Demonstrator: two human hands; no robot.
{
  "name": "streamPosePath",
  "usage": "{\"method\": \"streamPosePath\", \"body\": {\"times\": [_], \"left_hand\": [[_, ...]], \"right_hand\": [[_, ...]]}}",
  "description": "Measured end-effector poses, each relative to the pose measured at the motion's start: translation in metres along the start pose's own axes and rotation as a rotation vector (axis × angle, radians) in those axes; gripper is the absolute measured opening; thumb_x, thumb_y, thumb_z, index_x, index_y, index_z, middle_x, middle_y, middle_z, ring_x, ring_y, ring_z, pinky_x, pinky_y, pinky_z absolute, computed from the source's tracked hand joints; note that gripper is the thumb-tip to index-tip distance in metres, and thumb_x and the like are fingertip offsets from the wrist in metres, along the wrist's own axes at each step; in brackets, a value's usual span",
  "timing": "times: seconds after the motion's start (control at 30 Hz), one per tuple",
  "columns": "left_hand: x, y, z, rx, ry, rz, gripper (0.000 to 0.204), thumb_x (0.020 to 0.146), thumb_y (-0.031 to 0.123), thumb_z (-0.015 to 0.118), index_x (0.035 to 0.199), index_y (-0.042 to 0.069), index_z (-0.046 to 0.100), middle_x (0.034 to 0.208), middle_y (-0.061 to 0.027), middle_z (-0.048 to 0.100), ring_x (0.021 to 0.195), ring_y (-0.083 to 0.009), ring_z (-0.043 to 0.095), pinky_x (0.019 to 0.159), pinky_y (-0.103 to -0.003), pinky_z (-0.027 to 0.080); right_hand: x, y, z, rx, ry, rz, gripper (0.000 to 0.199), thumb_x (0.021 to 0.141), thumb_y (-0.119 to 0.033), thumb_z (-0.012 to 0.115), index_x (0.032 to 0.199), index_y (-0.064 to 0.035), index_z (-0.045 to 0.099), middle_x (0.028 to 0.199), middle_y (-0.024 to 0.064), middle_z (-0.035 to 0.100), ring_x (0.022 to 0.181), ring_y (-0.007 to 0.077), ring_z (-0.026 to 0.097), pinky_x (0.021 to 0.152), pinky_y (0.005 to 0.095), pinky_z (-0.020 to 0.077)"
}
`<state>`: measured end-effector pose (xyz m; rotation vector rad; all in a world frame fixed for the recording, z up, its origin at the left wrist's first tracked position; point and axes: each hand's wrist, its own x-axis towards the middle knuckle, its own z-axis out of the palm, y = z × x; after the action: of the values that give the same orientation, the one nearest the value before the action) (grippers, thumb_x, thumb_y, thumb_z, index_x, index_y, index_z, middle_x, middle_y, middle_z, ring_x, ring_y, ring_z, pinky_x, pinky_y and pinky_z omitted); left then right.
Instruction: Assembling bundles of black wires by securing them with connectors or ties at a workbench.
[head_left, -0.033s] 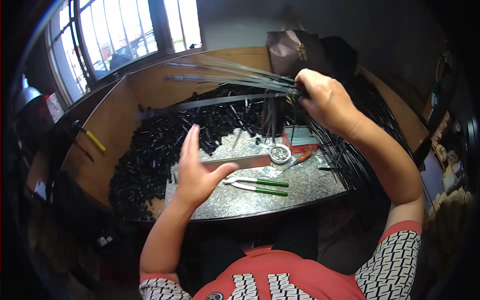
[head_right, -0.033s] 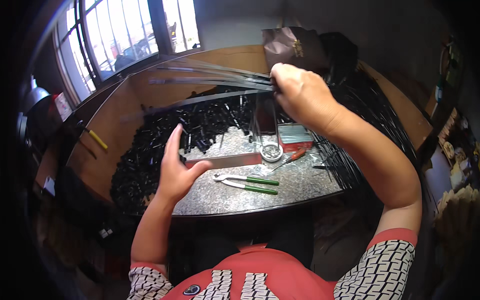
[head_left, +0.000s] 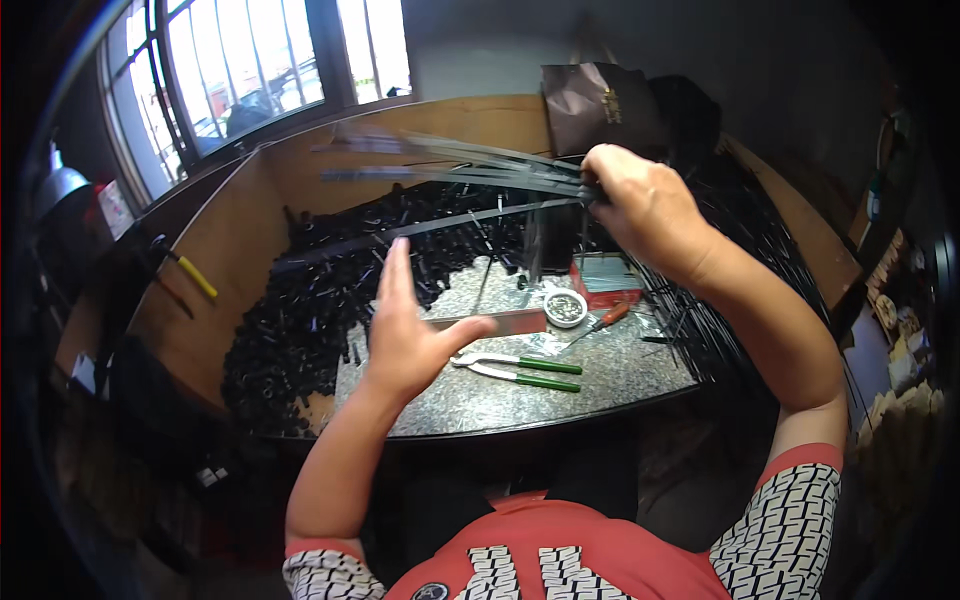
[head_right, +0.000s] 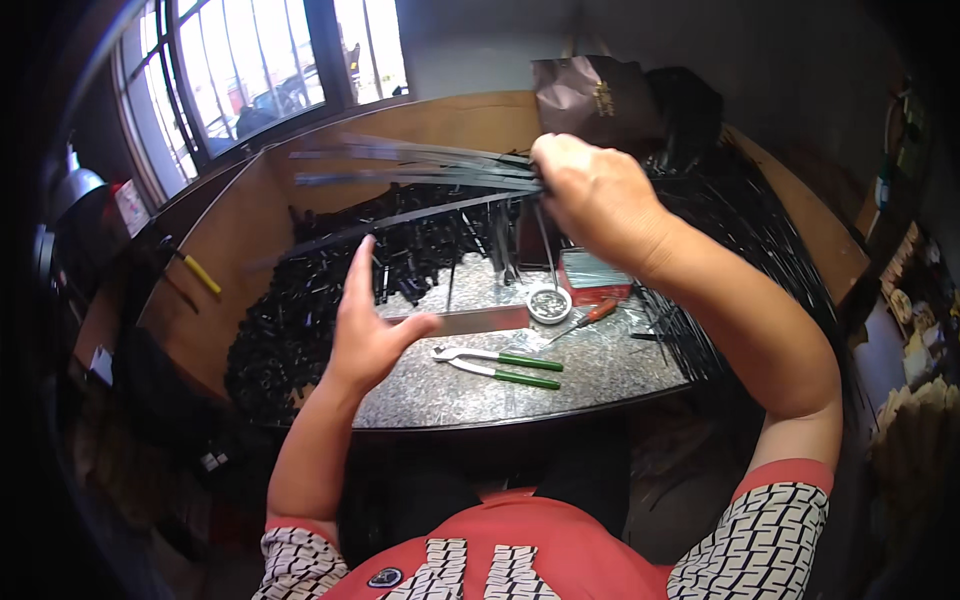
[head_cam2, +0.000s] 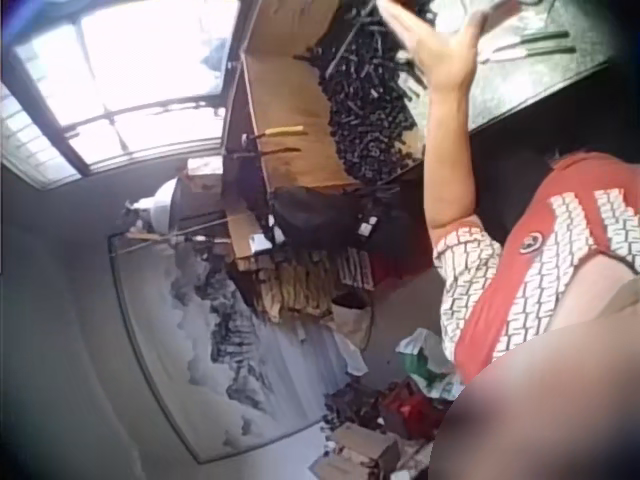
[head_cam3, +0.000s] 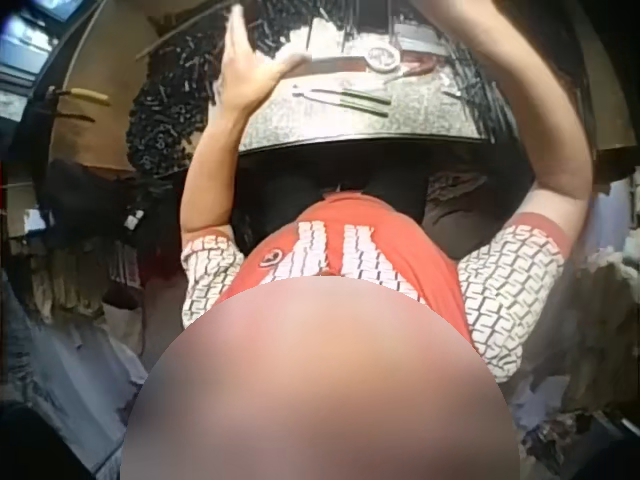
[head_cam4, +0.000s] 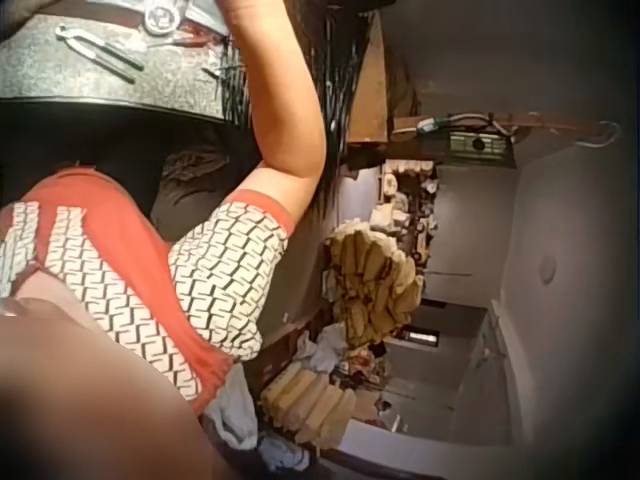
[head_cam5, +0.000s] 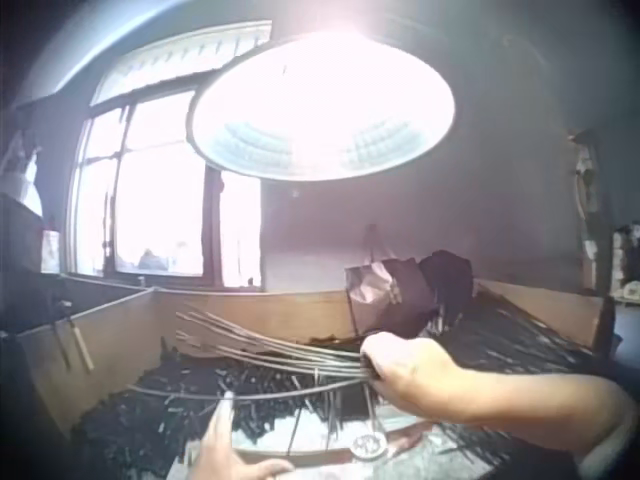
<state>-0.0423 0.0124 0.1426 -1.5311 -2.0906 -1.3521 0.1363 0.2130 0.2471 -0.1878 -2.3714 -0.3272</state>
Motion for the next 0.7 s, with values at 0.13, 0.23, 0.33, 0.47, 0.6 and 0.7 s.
{"method": "streamPosePath", "body": {"times": [0.13, 0.23, 0.33, 0.47, 0.6, 0.7], "left_hand": [[0.021, 0.019, 0.036, -0.127, 0.041, -0.038, 0.13, 0.055, 0.044, 0.086, 0.142, -0.007, 0.004, 0.14, -0.0321, 0.027, 0.13, -0.0398, 0.032, 0.109, -0.041, 0.027], [0.026, 0.019, 0.052, -0.393, 0.277, -0.033, 0.083, 0.067, 0.022, 0.082, 0.13, -0.003, 0.035, 0.111, -0.0212, 0.056, 0.102, -0.03, 0.056, 0.089, -0.037, 0.044], [0.037, -0.013, 0.049, -0.572, 0.493, -0.003, 0.025, 0.079, 0.001, 0.067, 0.102, 0.0, 0.058, 0.084, -0.007, 0.065, 0.073, -0.0146, 0.06, 0.069, -0.029, 0.049], [0.044, -0.053, 0.014, -0.233, 0.598, -0.017, 0.027, 0.078, 0.009, 0.073, 0.098, -0.002, 0.059, 0.079, -0.0083, 0.063, 0.066, -0.0191, 0.06, 0.066, -0.031, 0.049], [0.041, -0.043, -0.008, -0.076, 0.493, 0.022, 0.019, 0.077, 0.013, 0.074, 0.088, -0.001, 0.067, 0.078, -0.0118, 0.066, 0.068, -0.0204, 0.063, 0.066, -0.031, 0.049], [0.039, -0.038, -0.019, -0.138, 0.409, -0.033, 0.014, 0.08, 0.013, 0.071, 0.083, -0.001, 0.069, 0.074, -0.0101, 0.066, 0.065, -0.0158, 0.061, 0.062, -0.029, 0.047]], "right_hand": [[0.016, -0.048, 0.024, -0.075, -0.071, -0.104, 0.026, 0.071, -0.005, 0.065, 0.091, -0.0014, 0.048, 0.082, 0.0136, 0.056, 0.068, 0.03, 0.062, 0.058, 0.0361, 0.0509], [0.023, -0.075, 0.034, -0.076, -0.094, -0.161, 0.019, 0.074, -0.003, 0.058, 0.089, -0.0019, 0.047, 0.08, 0.0132, 0.056, 0.066, 0.0243, 0.063, 0.056, 0.0325, 0.0502], [0.014, -0.074, 0.042, 0.057, -0.151, -0.101, 0.018, 0.076, -0.001, 0.056, 0.091, 0.0, 0.047, 0.079, 0.0182, 0.058, 0.07, 0.0334, 0.062, 0.059, 0.0397, 0.0501], [-0.032, -0.067, 0.035, 0.478, -0.37, 0.074, 0.023, 0.077, -0.008, 0.062, 0.091, 0.0029, 0.047, 0.077, 0.0236, 0.06, 0.077, 0.0417, 0.059, 0.067, 0.0463, 0.0478], [-0.057, -0.085, 0.027, 0.814, -0.571, 0.263, 0.034, 0.081, -0.018, 0.067, 0.102, 0.0048, 0.052, 0.077, 0.0214, 0.061, 0.072, 0.0369, 0.061, 0.065, 0.042, 0.0471], [-0.065, -0.091, 0.034, 1.178, -0.715, 0.492, 0.039, 0.09, -0.032, 0.059, 0.105, 0.0038, 0.056, 0.075, 0.0099, 0.059, 0.069, 0.0154, 0.059, 0.061, 0.031, 0.0498]]}}
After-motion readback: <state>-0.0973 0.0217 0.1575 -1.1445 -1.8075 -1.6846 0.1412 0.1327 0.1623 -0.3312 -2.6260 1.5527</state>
